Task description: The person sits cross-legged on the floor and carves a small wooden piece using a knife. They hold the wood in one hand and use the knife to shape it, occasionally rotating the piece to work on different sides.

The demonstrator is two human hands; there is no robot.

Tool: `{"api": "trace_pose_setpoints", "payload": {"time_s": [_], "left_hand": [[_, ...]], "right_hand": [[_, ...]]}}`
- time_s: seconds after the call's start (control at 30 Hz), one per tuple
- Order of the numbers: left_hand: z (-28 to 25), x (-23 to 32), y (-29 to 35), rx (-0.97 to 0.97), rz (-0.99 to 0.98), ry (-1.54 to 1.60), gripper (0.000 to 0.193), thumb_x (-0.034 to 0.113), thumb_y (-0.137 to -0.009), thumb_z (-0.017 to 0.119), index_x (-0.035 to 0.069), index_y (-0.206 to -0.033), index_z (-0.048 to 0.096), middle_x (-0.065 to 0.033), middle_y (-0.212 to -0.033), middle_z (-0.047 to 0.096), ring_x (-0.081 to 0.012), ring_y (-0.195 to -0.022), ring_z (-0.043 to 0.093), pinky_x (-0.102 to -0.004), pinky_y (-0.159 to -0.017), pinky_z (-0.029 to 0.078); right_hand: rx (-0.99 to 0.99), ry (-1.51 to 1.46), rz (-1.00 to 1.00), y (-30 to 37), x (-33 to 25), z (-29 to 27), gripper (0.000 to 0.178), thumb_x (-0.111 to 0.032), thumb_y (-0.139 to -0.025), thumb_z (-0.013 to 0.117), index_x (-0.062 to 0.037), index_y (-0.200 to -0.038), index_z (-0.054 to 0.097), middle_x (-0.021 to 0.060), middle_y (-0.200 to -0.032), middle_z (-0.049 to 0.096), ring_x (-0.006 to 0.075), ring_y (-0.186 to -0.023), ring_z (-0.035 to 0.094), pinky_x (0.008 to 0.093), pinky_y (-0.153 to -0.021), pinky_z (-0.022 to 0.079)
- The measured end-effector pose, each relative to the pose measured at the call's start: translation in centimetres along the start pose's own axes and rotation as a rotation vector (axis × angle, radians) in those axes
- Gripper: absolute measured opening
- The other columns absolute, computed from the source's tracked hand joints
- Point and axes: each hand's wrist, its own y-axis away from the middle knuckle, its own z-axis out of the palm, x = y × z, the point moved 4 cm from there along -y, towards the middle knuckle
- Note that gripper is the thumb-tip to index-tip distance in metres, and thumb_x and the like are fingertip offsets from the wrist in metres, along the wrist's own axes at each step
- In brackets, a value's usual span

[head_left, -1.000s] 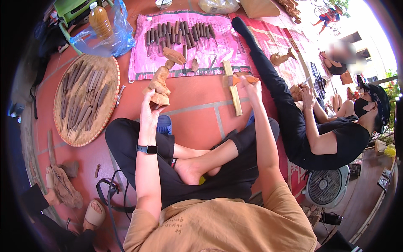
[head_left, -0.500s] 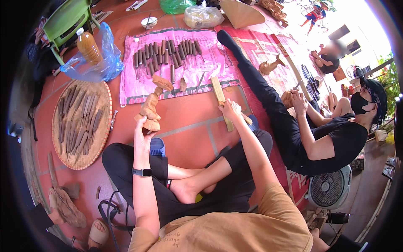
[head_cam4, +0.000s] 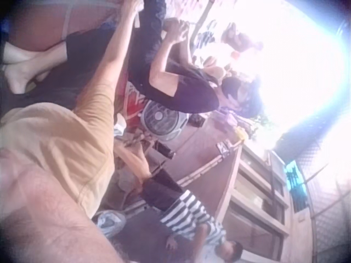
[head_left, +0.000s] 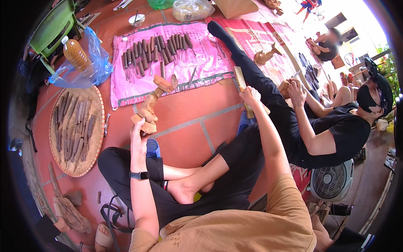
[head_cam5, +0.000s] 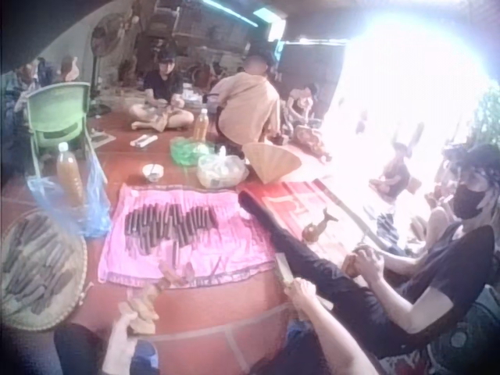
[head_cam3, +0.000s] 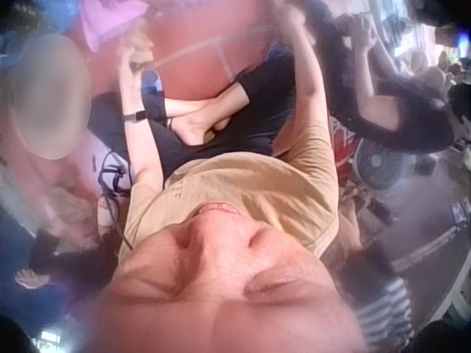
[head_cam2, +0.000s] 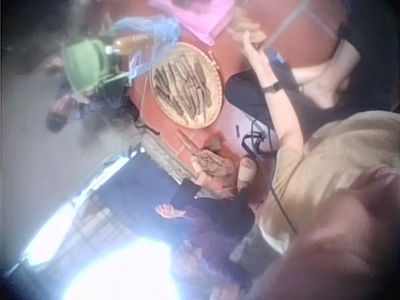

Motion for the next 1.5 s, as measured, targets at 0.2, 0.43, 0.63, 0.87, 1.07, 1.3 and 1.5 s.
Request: {"api": "trace_pose_setpoints", "payload": {"time_s": [0.2,0.43,0.63,0.87,1.07,1.3,1.5], "left_hand": [[0.2,-0.7,0.0,-0.004,-0.025,-0.004,0.051,0.034,-0.089,0.066,0.001,-0.127,0.057,-0.0108,-0.113,0.063,-0.0176,-0.100,0.066,-0.0340,-0.079,0.060],[0.4,-1.4,0.1,-0.028,-0.064,0.020,0.051,0.036,-0.089,0.066,0.001,-0.126,0.058,-0.0115,-0.113,0.065,-0.0179,-0.101,0.067,-0.0342,-0.080,0.061],[1.3,-2.2,0.7,-0.016,-0.092,-0.049,0.051,0.036,-0.089,0.066,0.001,-0.125,0.059,-0.0116,-0.112,0.066,-0.0184,-0.100,0.068,-0.0341,-0.078,0.061],[1.3,-3.3,0.6,-0.103,-0.138,-0.122,0.055,0.034,-0.091,0.066,-0.001,-0.132,0.053,-0.0132,-0.116,0.066,-0.0205,-0.103,0.068,-0.0357,-0.083,0.060],[2.5,-3.6,0.8,-0.080,-0.131,-0.099,0.050,0.034,-0.088,0.068,0.001,-0.125,0.059,-0.0097,-0.112,0.066,-0.0162,-0.098,0.067,-0.0309,-0.076,0.059],[2.1,-3.6,1.1,-0.101,-0.159,-0.142,0.049,0.032,-0.089,0.068,0.001,-0.125,0.058,-0.0091,-0.112,0.065,-0.0163,-0.101,0.066,-0.0321,-0.079,0.058],[2.7,-3.7,2.1,-0.164,-0.201,-0.228,0.048,0.030,-0.088,0.068,0.003,-0.126,0.059,-0.0078,-0.112,0.065,-0.0152,-0.100,0.066,-0.0296,-0.077,0.058]], "right_hand": [[0.210,-0.124,-0.110,-0.4,-1.4,-3.5,0.041,-0.040,-0.094,0.057,-0.0017,-0.091,0.070,0.0234,-0.091,0.072,0.0418,-0.088,0.070,0.0492,-0.078,0.054],[-0.264,-0.778,-0.241,4.6,-12.9,-9.7,0.045,-0.044,-0.097,0.059,-0.0011,-0.097,0.073,0.0132,-0.081,0.071,0.0194,-0.070,0.068,0.0348,-0.067,0.055],[-0.946,-1.013,-0.362,10.2,-15.4,-2.3,0.015,-0.013,-0.088,0.073,-0.0014,-0.098,0.075,0.0065,-0.082,0.072,0.0110,-0.072,0.068,0.0255,-0.066,0.056],[-0.156,-0.699,-0.088,3.8,-7.8,-2.5,0.014,-0.012,-0.084,0.076,0.0000,-0.089,0.075,0.0055,-0.075,0.073,0.0090,-0.066,0.068,0.0240,-0.062,0.055],[-0.375,-1.147,-0.186,9.2,-12.4,-2.9,0.014,-0.014,-0.086,0.074,-0.0002,-0.088,0.075,0.0037,-0.076,0.070,0.0089,-0.066,0.065,0.0248,-0.063,0.054],[-0.027,-0.401,-0.015,4.3,-10.3,-1.8,0.029,-0.027,-0.078,0.077,0.0001,-0.088,0.075,0.0206,-0.087,0.073,0.0368,-0.084,0.072,0.0452,-0.078,0.057],[-0.453,-0.957,-0.176,5.4,-6.8,-3.0,0.014,-0.016,-0.081,0.078,-0.0028,-0.086,0.075,0.0031,-0.072,0.069,0.0098,-0.066,0.064,0.0257,-0.061,0.051]]}}
